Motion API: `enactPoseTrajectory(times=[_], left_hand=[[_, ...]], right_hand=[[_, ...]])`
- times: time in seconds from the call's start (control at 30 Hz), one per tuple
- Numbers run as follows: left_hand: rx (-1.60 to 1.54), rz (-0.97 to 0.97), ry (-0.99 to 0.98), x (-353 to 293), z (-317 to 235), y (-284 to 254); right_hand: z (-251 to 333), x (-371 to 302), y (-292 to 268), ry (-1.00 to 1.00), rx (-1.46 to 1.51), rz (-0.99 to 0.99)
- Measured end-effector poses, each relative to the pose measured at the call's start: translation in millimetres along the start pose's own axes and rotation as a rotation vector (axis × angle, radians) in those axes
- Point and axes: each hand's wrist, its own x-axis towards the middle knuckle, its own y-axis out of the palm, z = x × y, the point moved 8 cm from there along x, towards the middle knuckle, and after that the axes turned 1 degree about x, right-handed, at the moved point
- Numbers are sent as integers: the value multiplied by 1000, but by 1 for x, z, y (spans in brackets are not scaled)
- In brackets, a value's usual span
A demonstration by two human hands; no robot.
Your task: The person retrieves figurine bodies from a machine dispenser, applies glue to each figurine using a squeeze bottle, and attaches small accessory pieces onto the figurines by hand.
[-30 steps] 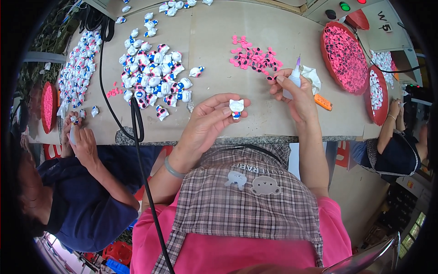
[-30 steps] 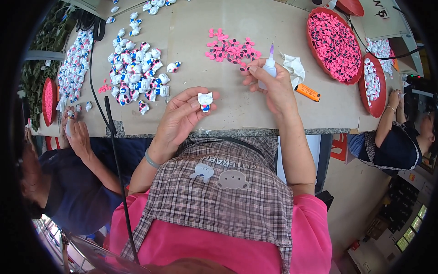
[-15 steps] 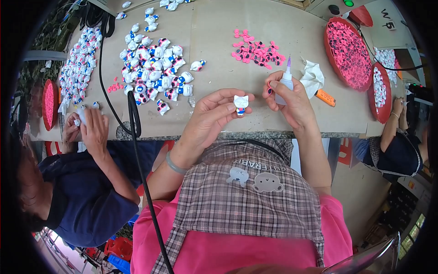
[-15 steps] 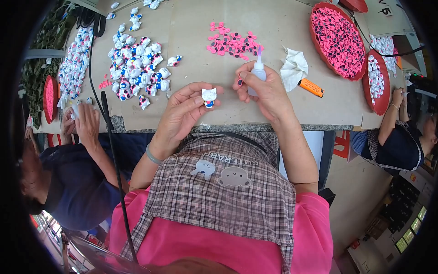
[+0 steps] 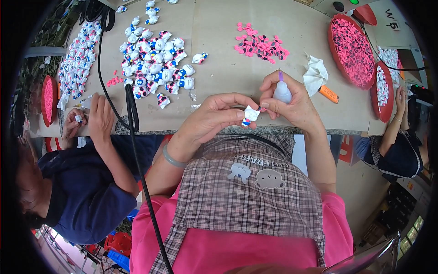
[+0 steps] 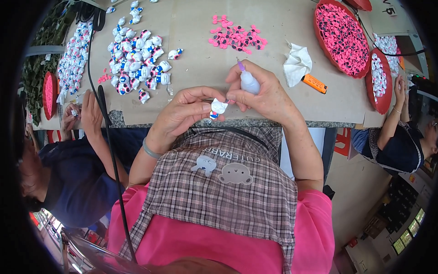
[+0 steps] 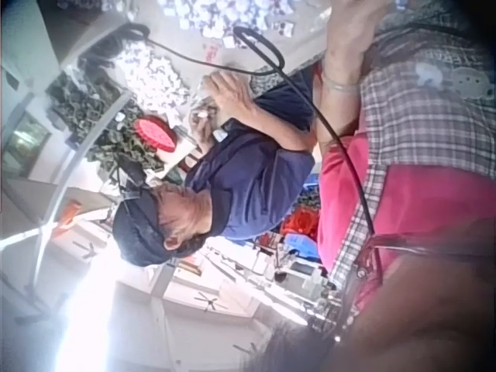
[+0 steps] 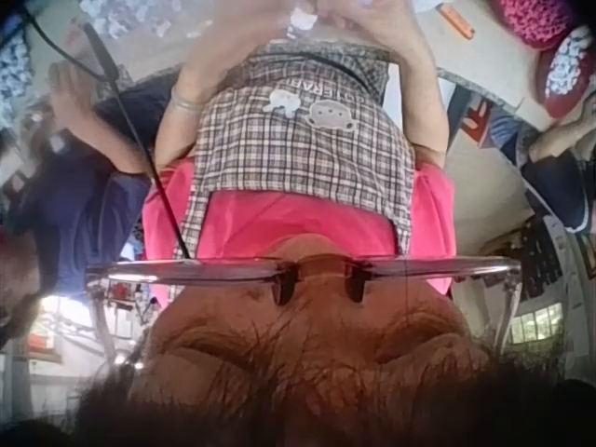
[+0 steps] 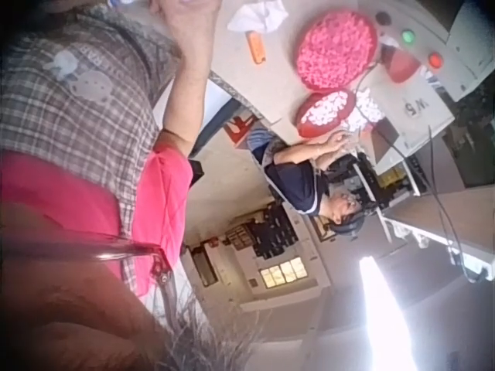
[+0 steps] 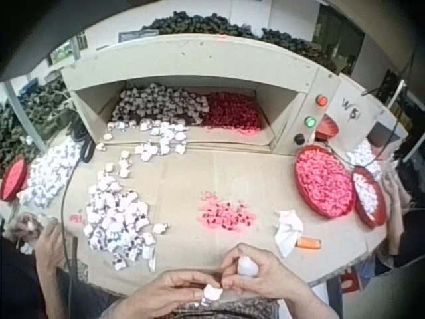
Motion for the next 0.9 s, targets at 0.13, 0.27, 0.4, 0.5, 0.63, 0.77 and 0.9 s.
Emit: enactPoseTrajectory(times=[0.13,0.27,0.4,0.5,0.63,0.77,0.9], left_hand=[[-30,30,-30,-1,2,2],[36,-32,-6,0,0,-2],[123,-53,75,0,-11,1],[210,-66,83,-1,-12,0],[279,-85,69,-1,-13,0],[332,-113,53,-1,-14,0],[360,-121,65,-1,-16,3]], right_hand=[[0,0,5,-7,-52,33],[-9,-1,1,4,58,-34],[-24,-3,-9,96,199,-78],[-26,-5,-8,133,188,-58],[-23,-5,-5,158,175,-25],[-22,-6,-6,146,152,-33],[-17,-6,-6,116,67,-69]])
